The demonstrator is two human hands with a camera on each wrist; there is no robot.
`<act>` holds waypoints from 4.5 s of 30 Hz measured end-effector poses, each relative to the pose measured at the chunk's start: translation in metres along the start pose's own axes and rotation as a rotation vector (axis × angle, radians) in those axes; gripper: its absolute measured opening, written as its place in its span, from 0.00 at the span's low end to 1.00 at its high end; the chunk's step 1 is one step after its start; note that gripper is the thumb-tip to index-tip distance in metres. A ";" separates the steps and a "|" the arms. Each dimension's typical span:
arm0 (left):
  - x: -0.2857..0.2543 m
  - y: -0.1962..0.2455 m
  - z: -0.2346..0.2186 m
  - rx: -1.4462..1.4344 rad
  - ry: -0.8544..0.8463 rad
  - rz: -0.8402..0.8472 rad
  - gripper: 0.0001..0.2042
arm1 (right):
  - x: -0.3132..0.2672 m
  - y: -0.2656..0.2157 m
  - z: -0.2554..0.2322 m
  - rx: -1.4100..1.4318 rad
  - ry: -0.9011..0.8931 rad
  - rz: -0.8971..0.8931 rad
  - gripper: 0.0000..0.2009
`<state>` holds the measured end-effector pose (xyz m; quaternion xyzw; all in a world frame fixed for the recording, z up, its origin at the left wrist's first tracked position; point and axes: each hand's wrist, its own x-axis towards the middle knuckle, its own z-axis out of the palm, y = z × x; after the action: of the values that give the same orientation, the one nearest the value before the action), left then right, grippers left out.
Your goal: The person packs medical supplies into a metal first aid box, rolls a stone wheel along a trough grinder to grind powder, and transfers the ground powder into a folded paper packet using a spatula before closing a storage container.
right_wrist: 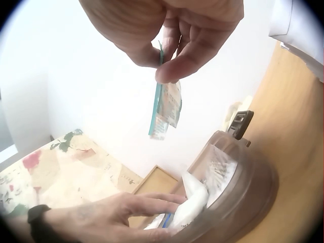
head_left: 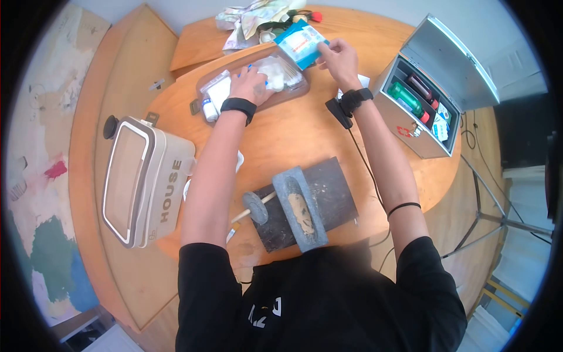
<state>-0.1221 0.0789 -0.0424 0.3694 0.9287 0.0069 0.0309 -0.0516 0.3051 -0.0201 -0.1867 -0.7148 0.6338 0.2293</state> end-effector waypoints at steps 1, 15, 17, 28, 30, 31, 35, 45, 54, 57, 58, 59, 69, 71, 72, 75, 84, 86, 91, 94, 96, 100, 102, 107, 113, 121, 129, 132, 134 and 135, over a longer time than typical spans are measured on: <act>0.000 -0.004 0.004 -0.032 0.044 0.014 0.20 | 0.000 -0.001 0.000 0.005 0.010 -0.005 0.11; 0.000 0.007 0.009 -0.066 0.181 -0.063 0.18 | -0.021 0.032 0.030 -0.539 -0.272 -0.061 0.18; -0.001 0.005 -0.001 -0.247 0.143 -0.194 0.17 | -0.026 0.027 0.034 -0.589 -0.304 -0.079 0.18; -0.023 -0.014 0.002 -0.313 0.055 0.088 0.16 | -0.044 0.012 0.019 -0.920 -0.277 -0.333 0.14; -0.021 -0.022 0.005 -0.300 -0.026 0.124 0.19 | -0.044 0.006 -0.001 -1.015 -0.227 -0.342 0.14; -0.019 -0.025 0.010 -0.318 0.018 0.131 0.19 | -0.043 0.002 -0.014 -1.108 -0.175 -0.345 0.14; -0.012 -0.044 0.019 -0.318 0.325 0.296 0.22 | -0.044 -0.012 -0.048 -1.267 -0.195 -0.323 0.15; -0.124 -0.057 -0.081 -0.693 0.188 0.040 0.13 | -0.060 -0.018 -0.039 -1.244 -0.378 -0.307 0.22; -0.331 0.029 -0.083 -0.831 0.524 -0.357 0.08 | -0.160 -0.060 -0.080 -0.756 -0.645 -0.254 0.19; -0.382 0.052 -0.036 -0.885 0.624 -0.491 0.07 | -0.199 -0.050 -0.111 -0.641 -0.626 -0.141 0.13; -0.395 0.059 -0.025 -0.844 0.584 -0.580 0.06 | -0.207 -0.045 -0.119 -0.648 -0.625 -0.137 0.13; -0.400 0.062 -0.019 -0.800 0.546 -0.666 0.06 | -0.214 -0.041 -0.127 -0.653 -0.558 -0.092 0.13; -0.381 0.056 -0.012 -0.671 0.425 -0.510 0.02 | -0.273 -0.012 -0.161 -0.943 -0.448 0.050 0.09; -0.382 0.060 -0.005 -0.671 0.437 -0.454 0.02 | -0.299 -0.011 -0.167 -0.989 -0.450 0.038 0.08; -0.384 0.066 -0.004 -0.688 0.403 -0.438 0.02 | -0.313 -0.011 -0.166 -0.992 -0.464 0.047 0.09; -0.386 0.077 -0.004 -0.714 0.439 -0.438 0.01 | -0.335 -0.014 -0.159 -1.001 -0.504 0.047 0.11; -0.396 0.103 -0.004 -0.677 0.440 -0.407 0.01 | -0.357 0.008 -0.156 -1.032 -0.247 0.019 0.06; -0.397 0.110 -0.005 -0.668 0.401 -0.396 0.01 | -0.358 0.009 -0.159 -1.057 -0.200 0.023 0.06; -0.391 0.141 -0.001 -0.685 0.350 -0.272 0.02 | -0.358 0.012 -0.175 -0.974 -0.102 0.068 0.06; -0.378 0.171 0.002 -0.688 0.270 -0.133 0.04 | -0.356 0.011 -0.180 -0.946 -0.055 0.068 0.06; -0.371 0.190 0.004 -0.675 0.210 -0.086 0.05 | -0.357 0.011 -0.182 -0.937 -0.067 0.086 0.07; -0.357 0.206 0.027 -0.404 0.280 0.026 0.12 | -0.358 0.011 -0.182 -0.924 -0.095 0.099 0.07; -0.355 0.211 0.035 -0.235 0.268 0.020 0.12 | -0.360 0.012 -0.183 -0.916 -0.093 0.102 0.07; -0.347 0.212 0.046 -0.186 0.357 0.039 0.10 | -0.360 0.014 -0.184 -0.892 -0.091 0.108 0.08; -0.352 0.210 0.045 -0.204 0.351 0.046 0.06 | -0.361 0.016 -0.184 -0.865 -0.098 0.135 0.08; -0.367 0.205 0.053 -0.251 0.304 0.053 0.02 | -0.361 0.014 -0.182 -0.877 -0.111 0.174 0.09; -0.368 0.205 0.051 -0.303 0.313 0.052 0.04 | -0.367 0.002 -0.172 -0.837 -0.078 0.063 0.08; -0.367 0.203 0.050 -0.312 0.335 0.056 0.05 | -0.371 0.003 -0.168 -0.787 -0.133 0.028 0.09; -0.369 0.202 0.048 -0.338 0.324 0.119 0.05 | -0.375 0.002 -0.165 -0.756 -0.167 0.011 0.10; -0.371 0.202 0.047 -0.365 0.313 0.179 0.05 | -0.377 0.001 -0.162 -0.721 -0.248 0.055 0.11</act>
<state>0.2886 -0.0293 -0.0630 0.4330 0.8691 0.2343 -0.0480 0.3512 0.2280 -0.0410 -0.1966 -0.9089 0.3652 0.0435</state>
